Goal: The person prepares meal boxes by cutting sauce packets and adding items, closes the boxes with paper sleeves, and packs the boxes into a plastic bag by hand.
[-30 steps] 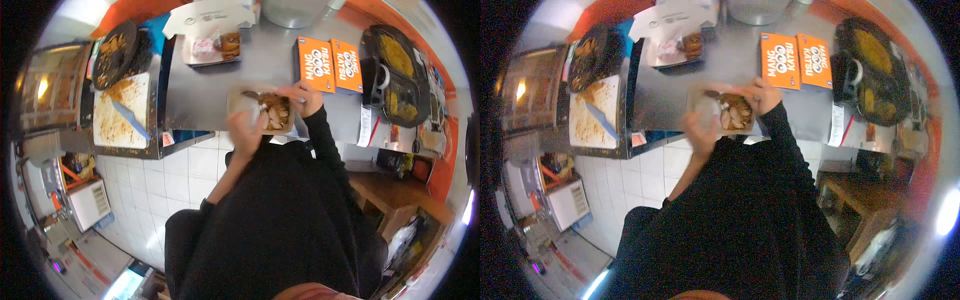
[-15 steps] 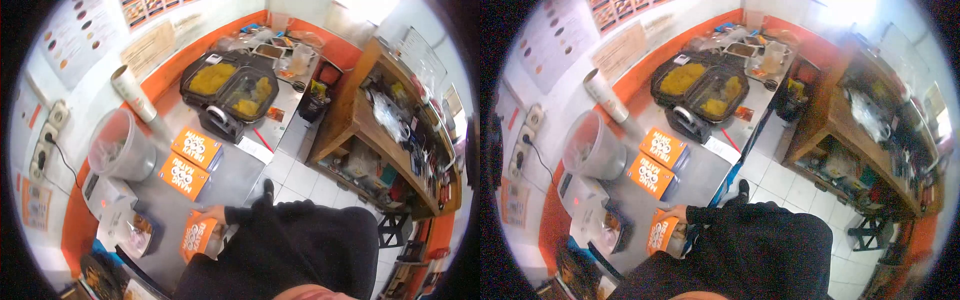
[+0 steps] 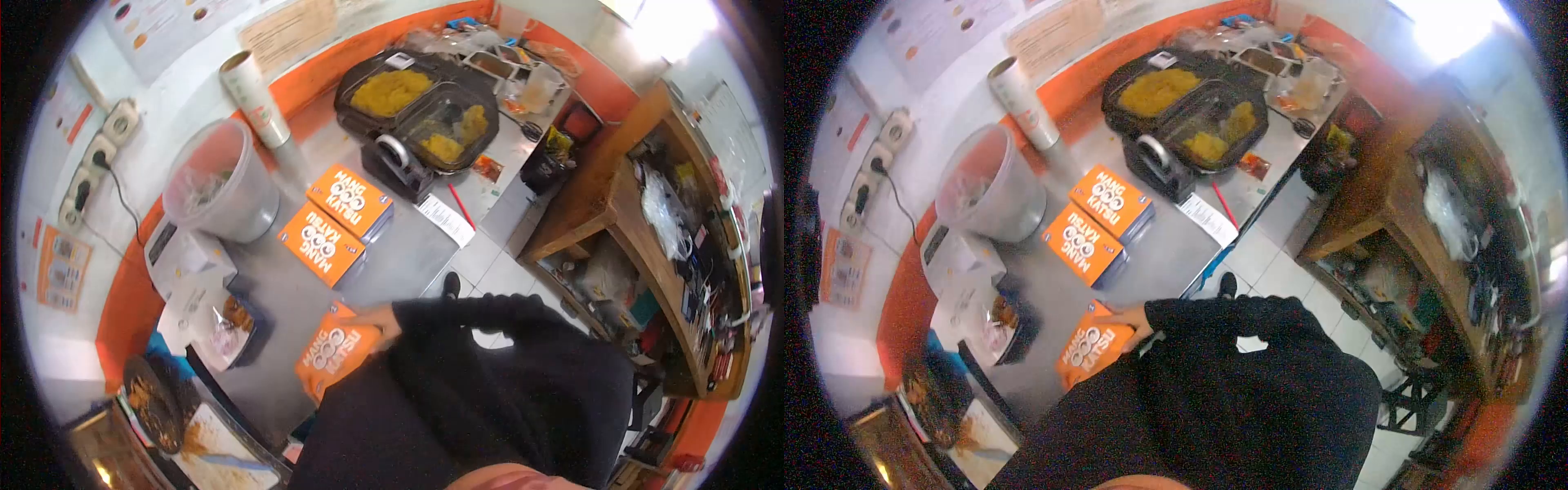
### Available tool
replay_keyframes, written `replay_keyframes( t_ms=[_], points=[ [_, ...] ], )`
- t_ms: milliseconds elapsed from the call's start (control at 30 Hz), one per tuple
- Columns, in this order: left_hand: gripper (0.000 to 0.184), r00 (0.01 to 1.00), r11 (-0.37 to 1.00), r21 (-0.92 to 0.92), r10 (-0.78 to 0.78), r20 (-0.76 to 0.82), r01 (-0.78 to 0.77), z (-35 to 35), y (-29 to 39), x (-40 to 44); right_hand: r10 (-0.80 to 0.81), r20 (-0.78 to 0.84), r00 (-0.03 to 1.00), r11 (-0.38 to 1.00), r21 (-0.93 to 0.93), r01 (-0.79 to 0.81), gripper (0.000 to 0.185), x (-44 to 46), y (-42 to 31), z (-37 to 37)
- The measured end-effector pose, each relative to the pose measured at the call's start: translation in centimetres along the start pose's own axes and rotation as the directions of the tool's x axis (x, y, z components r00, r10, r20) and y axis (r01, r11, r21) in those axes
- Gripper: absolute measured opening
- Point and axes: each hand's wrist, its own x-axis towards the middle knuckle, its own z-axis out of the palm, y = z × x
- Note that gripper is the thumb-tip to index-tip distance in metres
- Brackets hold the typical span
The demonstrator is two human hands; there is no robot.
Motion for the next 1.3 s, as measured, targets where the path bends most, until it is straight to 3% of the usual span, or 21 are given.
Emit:
replay_keyframes(
  t_ms=[100,167,233,333,400,500,633,667,733,767,800,833,867,900,967,1067,1100,1167,1233,1267,1300],
  points=[
    [0.054,1.0,1.0,0.007,0.008,-0.007,-0.007,0.0,-0.4,-1.1,-0.245,0.021,0.969,0.917,-0.318,0.239,0.07,0.5,0.4,-0.5],
    [0.054,1.0,1.0,0.029,0.009,-0.013,-0.009,-0.1,-0.4,-1.9,0.019,0.234,0.972,0.949,-0.31,0.056,0.069,1.3,1.3,-0.4],
    [0.053,1.0,0.999,0.053,0.012,-0.015,-0.011,-0.2,-0.3,-2.3,0.057,0.3,0.952,0.739,-0.654,0.162,0.066,1.5,2.5,0.7],
    [0.053,1.0,0.995,0.097,0.018,-0.016,-0.016,-0.2,-0.3,-2.7,-0.139,0.184,0.973,0.659,-0.716,0.229,0.065,1.3,2.0,0.7],
    [0.053,1.0,0.982,0.188,0.015,0.009,-0.016,-0.5,-0.1,-2.9,-0.062,0.208,0.976,0.669,-0.717,0.195,0.066,1.4,0.0,-0.3],
    [0.051,0.982,0.863,0.505,-0.088,0.169,-0.01,-1.5,0.9,-2.2,-0.074,0.124,0.989,0.708,-0.693,0.14,0.068,2.0,0.5,0.7],
    [0.032,0.996,0.882,0.463,0.08,0.042,-0.09,0.1,1.8,0.1,-0.037,0.011,0.999,0.74,-0.672,0.035,0.075,4.2,3.6,2.3],
    [0.031,0.992,0.885,0.449,0.124,0.031,-0.125,0.2,1.8,0.4,-0.124,-0.077,0.989,0.794,-0.606,0.052,0.059,4.4,4.2,1.8],
    [0.029,0.975,0.881,0.428,0.224,-0.002,-0.201,-0.2,2.2,1.6,0.249,-0.168,0.954,0.948,-0.16,-0.276,0.033,2.9,3.8,-3.8],
    [0.028,0.976,0.887,0.421,0.215,-0.011,-0.191,-0.4,2.2,1.7,0.238,-0.596,0.767,0.896,-0.171,-0.411,0.017,2.3,0.9,-6.4],
    [0.028,0.978,0.892,0.414,0.209,-0.023,-0.182,-0.4,2.2,1.7,0.013,-0.842,0.54,0.897,-0.229,-0.379,0.019,0.9,2.3,-10.8],
    [0.028,0.978,0.898,0.405,0.204,-0.035,-0.172,-0.5,2.4,1.9,-0.214,-0.95,0.225,0.873,-0.29,-0.393,0.022,-0.5,3.6,-15.2],
    [0.023,0.985,0.92,0.372,0.158,-0.066,-0.123,-0.4,2.8,2.3,-0.103,-0.978,0.184,0.78,-0.194,-0.595,0.025,-3.0,3.8,-20.1],
    [0.022,0.984,0.927,0.36,0.15,-0.094,-0.107,0.0,3.1,2.6,-0.244,-0.922,0.3,0.383,-0.376,-0.844,0.027,-5.2,4.6,-23.7],
    [0.019,0.981,0.939,0.337,0.122,-0.147,-0.066,0.7,3.6,2.7,0.224,-0.934,0.279,0.176,-0.242,-0.954,0.026,-6.3,7.2,-27.6],
    [0.018,0.982,0.932,0.357,0.117,-0.146,-0.058,0.8,4.4,3.9,0.616,-0.688,0.384,0.552,0.029,-0.833,0.024,-5.9,7.1,-28.9],
    [0.018,0.985,0.93,0.363,0.108,-0.133,-0.053,0.9,4.4,3.8,0.67,-0.643,0.371,0.671,0.312,-0.672,0.023,-6.9,7.9,-29.3],
    [0.016,0.985,0.937,0.347,0.092,-0.144,-0.037,1.0,4.1,3.4,0.757,-0.526,0.388,0.617,0.771,-0.159,0.022,-10.8,10.7,-29.7],
    [0.015,0.982,0.947,0.32,0.086,-0.166,-0.028,1.5,3.9,3.6,0.602,-0.432,0.671,0.678,0.721,-0.144,0.035,-14.2,11.1,-29.1],
    [0.015,0.982,0.948,0.316,0.082,-0.17,-0.025,1.6,3.9,3.7,0.738,-0.534,0.413,0.673,0.623,-0.398,0.035,-12.8,8.0,-26.6],
    [0.015,0.982,0.95,0.312,0.08,-0.169,-0.023,1.6,4.0,3.7,0.681,-0.568,0.462,0.715,0.378,-0.588,0.033,-12.8,8.9,-26.6]
  ],
)
